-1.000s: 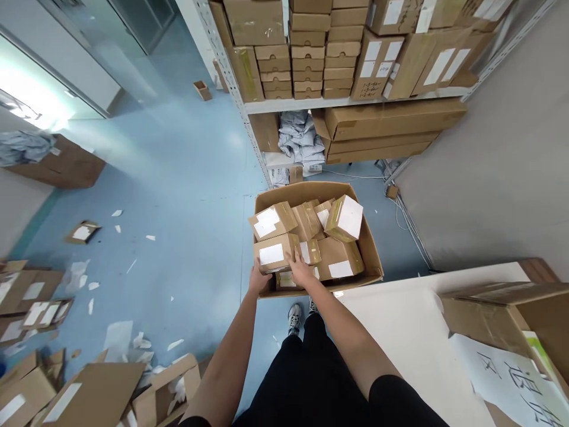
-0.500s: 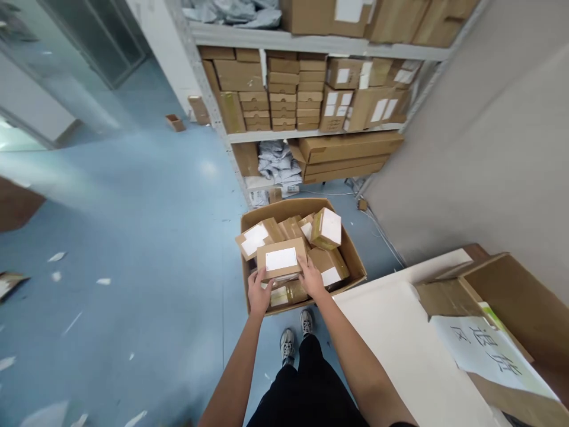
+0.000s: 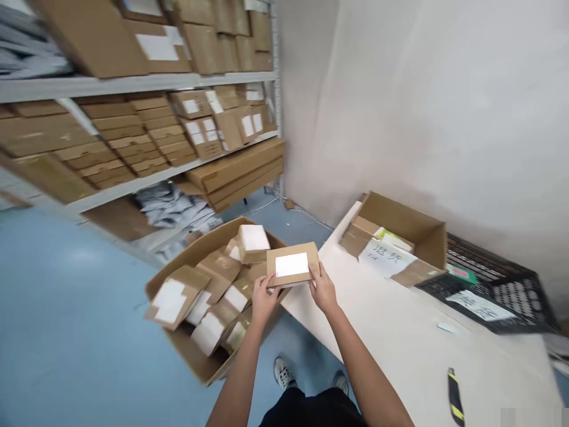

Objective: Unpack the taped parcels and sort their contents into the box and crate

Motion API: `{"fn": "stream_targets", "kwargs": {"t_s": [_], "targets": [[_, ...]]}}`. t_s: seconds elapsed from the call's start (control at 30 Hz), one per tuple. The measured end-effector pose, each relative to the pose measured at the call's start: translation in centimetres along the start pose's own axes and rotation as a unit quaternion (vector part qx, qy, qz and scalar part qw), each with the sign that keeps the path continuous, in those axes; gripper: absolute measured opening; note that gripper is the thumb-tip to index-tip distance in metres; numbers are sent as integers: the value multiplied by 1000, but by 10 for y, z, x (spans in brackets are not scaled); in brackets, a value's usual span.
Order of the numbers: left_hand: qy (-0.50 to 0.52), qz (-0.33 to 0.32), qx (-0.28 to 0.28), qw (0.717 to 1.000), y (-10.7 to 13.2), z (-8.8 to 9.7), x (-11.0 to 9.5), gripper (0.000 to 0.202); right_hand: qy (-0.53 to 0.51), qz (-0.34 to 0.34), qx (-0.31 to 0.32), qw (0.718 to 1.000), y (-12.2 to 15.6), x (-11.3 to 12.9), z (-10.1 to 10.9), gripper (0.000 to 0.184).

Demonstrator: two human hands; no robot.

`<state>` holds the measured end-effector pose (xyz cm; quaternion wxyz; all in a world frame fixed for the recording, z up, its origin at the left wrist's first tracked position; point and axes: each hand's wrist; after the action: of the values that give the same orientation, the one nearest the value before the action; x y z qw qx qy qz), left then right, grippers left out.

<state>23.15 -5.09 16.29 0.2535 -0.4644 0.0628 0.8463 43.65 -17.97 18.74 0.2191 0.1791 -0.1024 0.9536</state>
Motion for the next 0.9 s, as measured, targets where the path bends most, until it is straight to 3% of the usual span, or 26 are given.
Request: {"fn": "stream_targets", "kwargs": {"t_s": [0.13,0.27,0.33,0.4,0.47,0.63,0.8,0.9], "targets": [[31,-67,131,989,-8,-91,-45,50,-2,-126,-47,991,64,-90,21,60],[51,-85,269,958,21,-191,-83,56,-32,-259,-96,961,148,-166,16,63],[43,-55,357,932,44,-231,-89,64,-53,-321,-68,943,188,-194,3,71],[17,-12,436,900,66,-261,-87,71,-77,-352,0,933,220,-216,-9,82],[-6,15,464,886,83,-280,-81,72,-94,-349,57,931,240,-233,-18,87],[-3,-1,381,925,92,-301,-86,72,-133,-344,61,927,241,-259,-18,74],[-5,-65,312,948,67,-307,-142,68,-193,-350,-15,916,233,-274,12,59],[22,-116,318,941,47,-321,-186,63,-259,-382,-74,884,249,-282,34,48]]}}
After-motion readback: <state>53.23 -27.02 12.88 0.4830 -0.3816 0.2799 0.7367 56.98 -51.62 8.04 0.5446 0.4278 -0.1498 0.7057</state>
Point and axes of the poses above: each hand's wrist, its own y-axis away from the middle knuckle, its own z-axis out of the back of the hand, x = y × z, and after that the axes turned 6 degrees about x, right-handed
